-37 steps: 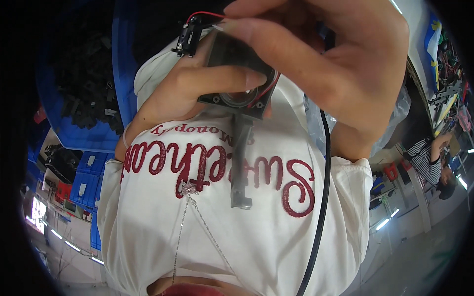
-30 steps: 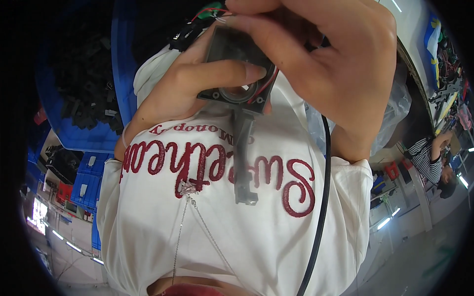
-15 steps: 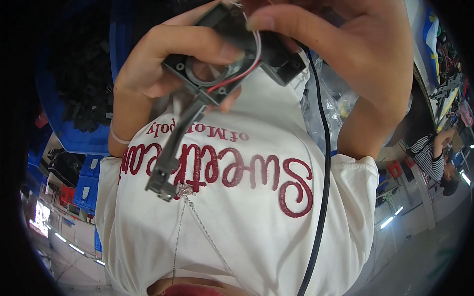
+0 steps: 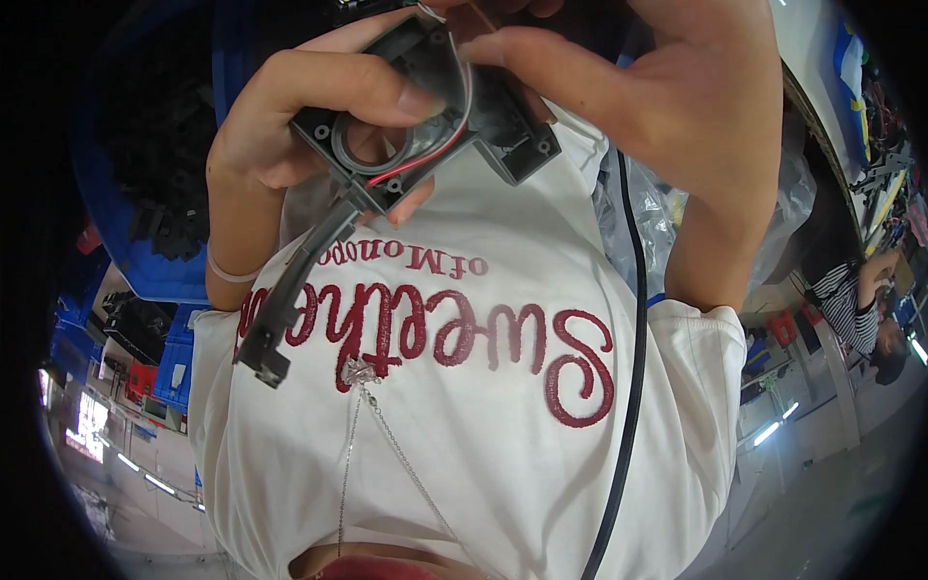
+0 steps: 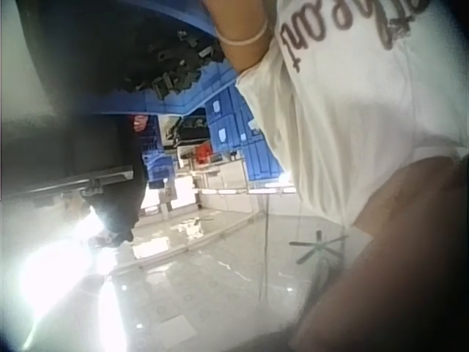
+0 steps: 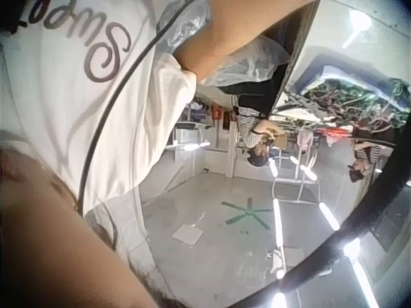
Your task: The recorder is assembling an electronic component by inserting buttons and a circuit board into a plastic housing.
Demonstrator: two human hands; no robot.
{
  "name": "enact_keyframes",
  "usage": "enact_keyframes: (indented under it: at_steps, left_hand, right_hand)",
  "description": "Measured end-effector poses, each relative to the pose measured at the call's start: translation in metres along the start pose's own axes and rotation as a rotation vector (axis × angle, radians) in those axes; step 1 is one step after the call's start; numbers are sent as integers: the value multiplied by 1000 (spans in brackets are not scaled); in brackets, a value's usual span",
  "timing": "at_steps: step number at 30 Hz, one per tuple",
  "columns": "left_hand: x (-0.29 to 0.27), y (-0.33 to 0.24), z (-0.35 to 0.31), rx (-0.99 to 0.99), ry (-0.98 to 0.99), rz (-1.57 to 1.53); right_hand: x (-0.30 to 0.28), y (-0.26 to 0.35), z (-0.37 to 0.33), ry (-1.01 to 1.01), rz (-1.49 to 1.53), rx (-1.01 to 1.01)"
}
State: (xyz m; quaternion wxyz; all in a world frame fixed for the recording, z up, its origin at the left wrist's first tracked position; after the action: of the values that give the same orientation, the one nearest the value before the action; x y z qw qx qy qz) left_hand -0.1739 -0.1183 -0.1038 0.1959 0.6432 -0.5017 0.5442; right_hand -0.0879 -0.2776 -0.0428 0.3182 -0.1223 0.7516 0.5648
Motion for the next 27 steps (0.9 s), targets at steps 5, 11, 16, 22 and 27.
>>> enact_keyframes:
  at_steps: [5, 11, 16, 22, 27]
  left_hand:
    - [7, 4, -6, 7, -40, 95]
    - [7, 15, -2, 37, -34, 86]
    - [10, 14, -1, 62, -74, 62]
    - [9, 21, 1, 29, -105, 3]
    - [10, 22, 4, -35, -127, 48]
  right_hand:
    - [3, 21, 3, -3, 9, 82]
    - [-6, 13, 1, 91, 68, 224]
    - [-8, 3, -4, 147, 135, 210]
    - [-5, 2, -4, 195, 169, 198]
    - [-4, 7, -7, 192, 74, 227]
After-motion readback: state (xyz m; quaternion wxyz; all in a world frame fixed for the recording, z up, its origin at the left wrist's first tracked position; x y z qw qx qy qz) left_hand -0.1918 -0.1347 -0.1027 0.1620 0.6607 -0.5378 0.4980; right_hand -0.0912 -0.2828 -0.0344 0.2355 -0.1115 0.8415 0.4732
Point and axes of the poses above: each hand's wrist, its own z-axis towards the middle knuckle, its own x-axis out of the palm, y = z × x, the point moved 2 cm from there along z, towards the middle knuckle, and after that the axes turned 15 degrees about y, right-handed, at the moved point
